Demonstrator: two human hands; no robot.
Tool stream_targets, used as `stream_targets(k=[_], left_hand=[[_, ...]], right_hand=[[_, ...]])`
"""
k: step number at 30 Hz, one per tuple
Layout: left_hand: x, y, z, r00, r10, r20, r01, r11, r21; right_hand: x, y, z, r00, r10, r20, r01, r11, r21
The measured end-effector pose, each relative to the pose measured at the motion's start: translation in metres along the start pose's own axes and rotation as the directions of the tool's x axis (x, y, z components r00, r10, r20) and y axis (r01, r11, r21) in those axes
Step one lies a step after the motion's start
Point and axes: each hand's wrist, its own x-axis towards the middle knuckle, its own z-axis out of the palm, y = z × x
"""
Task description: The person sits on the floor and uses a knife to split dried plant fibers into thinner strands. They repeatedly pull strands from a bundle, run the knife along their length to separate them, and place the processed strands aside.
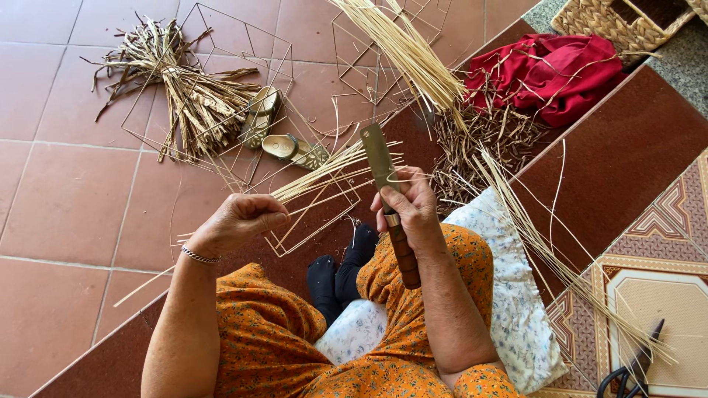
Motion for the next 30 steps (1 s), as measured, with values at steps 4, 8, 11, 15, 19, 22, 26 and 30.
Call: stream_targets(k=[4, 8, 11, 15, 19, 22, 26, 30], left_hand=[[-0.007, 0.005, -0.005, 0.997, -0.074, -0.038, 0.077, 0.993, 0.084], [-0.014, 0.026, -0.007, 0.885, 0.193, -0.424, 0.004, 0.907, 0.422], [-0.017, 0.051, -0.008, 0.574, 0.749, -0.332, -0.09, 0.461, 0.883], [-0.043, 0.092, -0.007, 0.175, 0.918, -0.355, 0.074, 0.348, 0.935], [-0.062, 0.117, 0.004, -0.067, 0.848, -0.526, -0.304, 0.484, 0.82], [-0.048, 0.108, 0.023, 0.024, 0.582, -0.813, -0.673, 0.61, 0.418], [-0.001, 0.077, 0.057, 0.504, 0.292, -0.813, -0.734, 0.641, -0.225], [0.022, 0.048, 0.102, 0.768, 0.032, -0.64, -0.512, 0.631, -0.583]], right_hand=[[0.001, -0.004, -0.006, 0.97, 0.045, -0.241, -0.04, 0.999, 0.027], [0.004, -0.011, -0.028, 0.899, 0.037, -0.436, 0.082, 0.964, 0.251], [0.006, 0.0, -0.034, 0.919, 0.122, -0.375, 0.101, 0.846, 0.523], [0.006, 0.009, -0.031, 0.937, 0.217, -0.275, -0.008, 0.797, 0.604], [-0.002, 0.003, -0.018, 0.993, 0.092, -0.075, -0.047, 0.888, 0.458], [-0.006, -0.006, -0.005, 0.979, 0.059, 0.197, -0.13, 0.92, 0.371], [-0.017, -0.013, 0.013, 0.956, 0.085, 0.282, -0.184, 0.921, 0.345], [-0.017, -0.01, 0.022, 0.949, 0.097, 0.301, -0.207, 0.909, 0.362]])
